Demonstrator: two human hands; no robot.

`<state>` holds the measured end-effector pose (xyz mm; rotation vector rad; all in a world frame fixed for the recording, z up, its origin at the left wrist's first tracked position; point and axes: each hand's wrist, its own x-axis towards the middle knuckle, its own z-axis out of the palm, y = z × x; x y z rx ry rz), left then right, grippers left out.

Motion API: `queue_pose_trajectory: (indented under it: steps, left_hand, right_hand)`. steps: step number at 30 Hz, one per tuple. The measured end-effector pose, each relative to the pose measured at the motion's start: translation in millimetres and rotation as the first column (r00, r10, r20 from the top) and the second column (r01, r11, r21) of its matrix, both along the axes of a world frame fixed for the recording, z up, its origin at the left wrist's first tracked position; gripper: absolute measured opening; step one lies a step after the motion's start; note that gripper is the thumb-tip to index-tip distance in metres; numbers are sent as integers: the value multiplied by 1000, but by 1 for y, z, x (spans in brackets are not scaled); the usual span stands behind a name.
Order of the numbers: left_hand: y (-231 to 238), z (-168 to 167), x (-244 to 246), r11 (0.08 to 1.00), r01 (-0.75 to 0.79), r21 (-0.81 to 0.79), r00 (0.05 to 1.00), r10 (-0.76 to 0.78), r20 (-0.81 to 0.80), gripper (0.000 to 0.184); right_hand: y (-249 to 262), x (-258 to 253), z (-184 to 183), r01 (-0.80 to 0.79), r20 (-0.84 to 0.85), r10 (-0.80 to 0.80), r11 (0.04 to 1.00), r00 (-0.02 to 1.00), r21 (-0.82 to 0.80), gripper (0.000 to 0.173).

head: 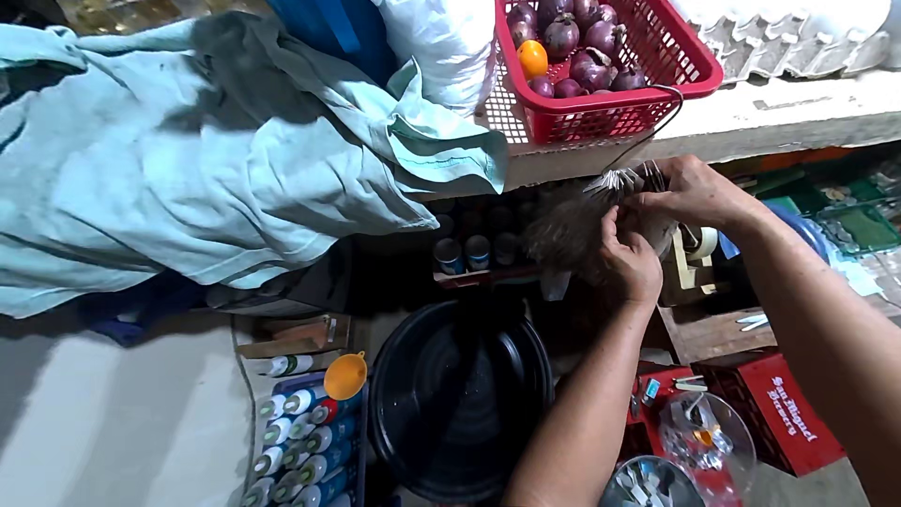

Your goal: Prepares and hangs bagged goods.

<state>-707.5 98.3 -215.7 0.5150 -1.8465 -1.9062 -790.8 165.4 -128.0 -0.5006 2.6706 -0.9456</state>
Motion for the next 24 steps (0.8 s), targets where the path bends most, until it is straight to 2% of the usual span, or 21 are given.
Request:
queue_pose_trajectory:
  steps: [6, 11, 15, 18, 22, 24]
  left_hand:
    - [-1, 3, 0, 987, 102, 127, 995, -102, -3, 31]
    - [-4, 1, 0, 976, 154, 151, 987, -159, 21, 31]
    - [-18, -15, -1, 997, -33, -76, 994, 25, -106, 28]
    - [-45, -24, -12, 964, -114, -242, 985, 77, -157, 44]
    - [-69, -19, -29, 926, 36, -375, 998, -55, -40, 53]
    - [-78, -16, -33, 894, 165, -416, 984, -179, 6, 53]
  right_hand:
    - [0, -2, -7, 34, -30, -33, 999, 999, 24, 16]
    - [1, -1, -18, 61, -154, -56, 998, 986, 26, 21]
    - [-2, 1, -23, 96, -208, -88, 995, 974, 27, 25]
    - [-3, 1, -23, 95, -180, -96, 995, 979, -11, 21]
    - [-4, -1, -24, 74, -164, -78, 997, 983, -31, 18]
    - [-4, -2, -24, 68, -161, -72, 997, 984, -31, 17]
